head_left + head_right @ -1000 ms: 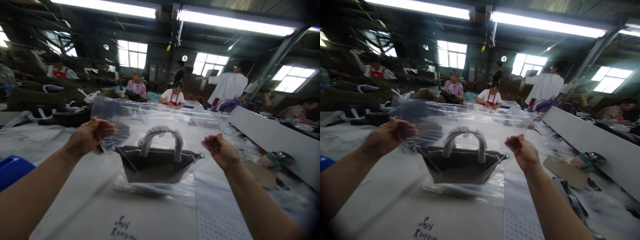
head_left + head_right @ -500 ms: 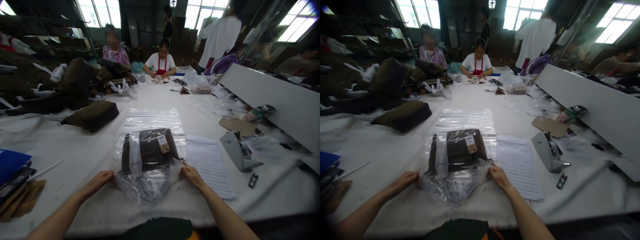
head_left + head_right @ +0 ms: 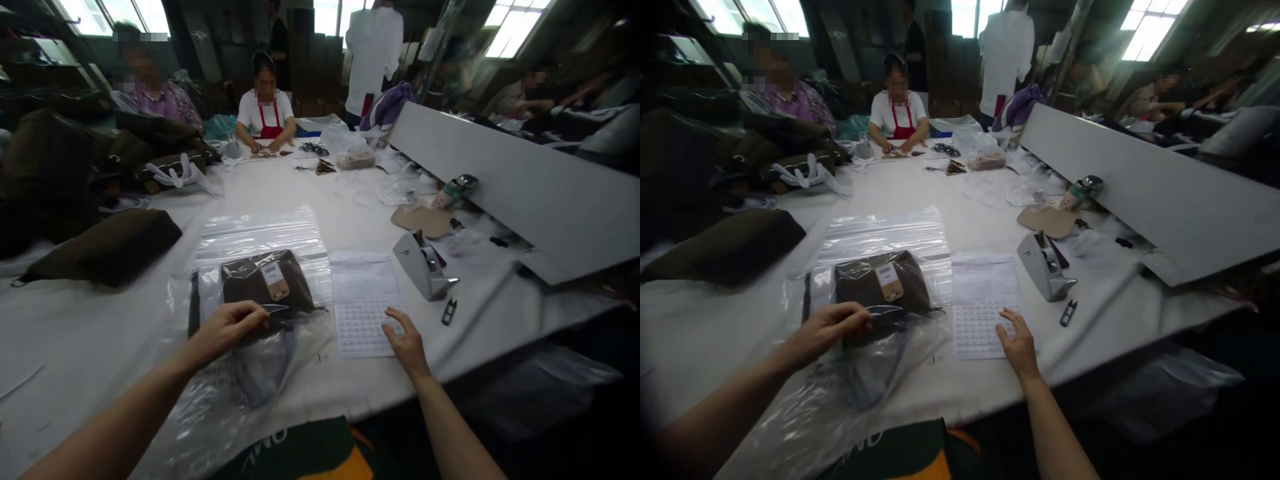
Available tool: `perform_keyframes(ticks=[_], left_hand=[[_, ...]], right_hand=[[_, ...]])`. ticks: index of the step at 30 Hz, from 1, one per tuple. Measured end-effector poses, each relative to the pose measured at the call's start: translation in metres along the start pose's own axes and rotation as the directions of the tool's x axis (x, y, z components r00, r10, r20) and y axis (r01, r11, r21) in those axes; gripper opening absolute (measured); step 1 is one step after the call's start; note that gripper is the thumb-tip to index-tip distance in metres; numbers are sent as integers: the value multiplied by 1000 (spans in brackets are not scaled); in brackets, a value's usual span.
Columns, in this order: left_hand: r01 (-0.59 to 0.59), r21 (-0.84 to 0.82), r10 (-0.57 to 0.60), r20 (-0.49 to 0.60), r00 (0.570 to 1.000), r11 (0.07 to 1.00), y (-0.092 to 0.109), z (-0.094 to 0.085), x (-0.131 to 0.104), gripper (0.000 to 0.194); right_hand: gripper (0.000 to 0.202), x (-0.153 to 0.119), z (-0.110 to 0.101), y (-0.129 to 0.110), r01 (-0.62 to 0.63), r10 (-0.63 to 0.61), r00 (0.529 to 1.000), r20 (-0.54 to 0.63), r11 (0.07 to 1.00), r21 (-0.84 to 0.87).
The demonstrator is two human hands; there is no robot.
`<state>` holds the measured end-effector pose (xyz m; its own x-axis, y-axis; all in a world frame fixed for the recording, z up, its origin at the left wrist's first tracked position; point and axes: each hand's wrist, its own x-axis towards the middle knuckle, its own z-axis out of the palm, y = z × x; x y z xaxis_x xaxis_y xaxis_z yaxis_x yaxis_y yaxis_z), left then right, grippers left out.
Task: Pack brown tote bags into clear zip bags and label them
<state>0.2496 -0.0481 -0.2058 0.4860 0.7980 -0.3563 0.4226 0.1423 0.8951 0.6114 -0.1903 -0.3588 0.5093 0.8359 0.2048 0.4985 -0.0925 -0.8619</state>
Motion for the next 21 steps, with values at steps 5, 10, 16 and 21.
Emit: perform_keyframes(ticks=[5,10,16,21], left_hand=[[224,-259,-223,34,974,939,7,122,94,30],[326,-262,-342,-17,940,908,-15,172,151,45],[242,-375,-237,60,970,895,-9,182,161,30],[287,-524,-115,335,935,802,7,187,157,45]], right_hand=[[45,-19,-8,30,79,-76,997,24,940,-331],[43,-25,-6,38,103,-82,994,68,909,-404],[29,-4,-21,28,90,-86,996,28,941,-327],[22,43,-21,9,175,-168,985,51,964,-200]])
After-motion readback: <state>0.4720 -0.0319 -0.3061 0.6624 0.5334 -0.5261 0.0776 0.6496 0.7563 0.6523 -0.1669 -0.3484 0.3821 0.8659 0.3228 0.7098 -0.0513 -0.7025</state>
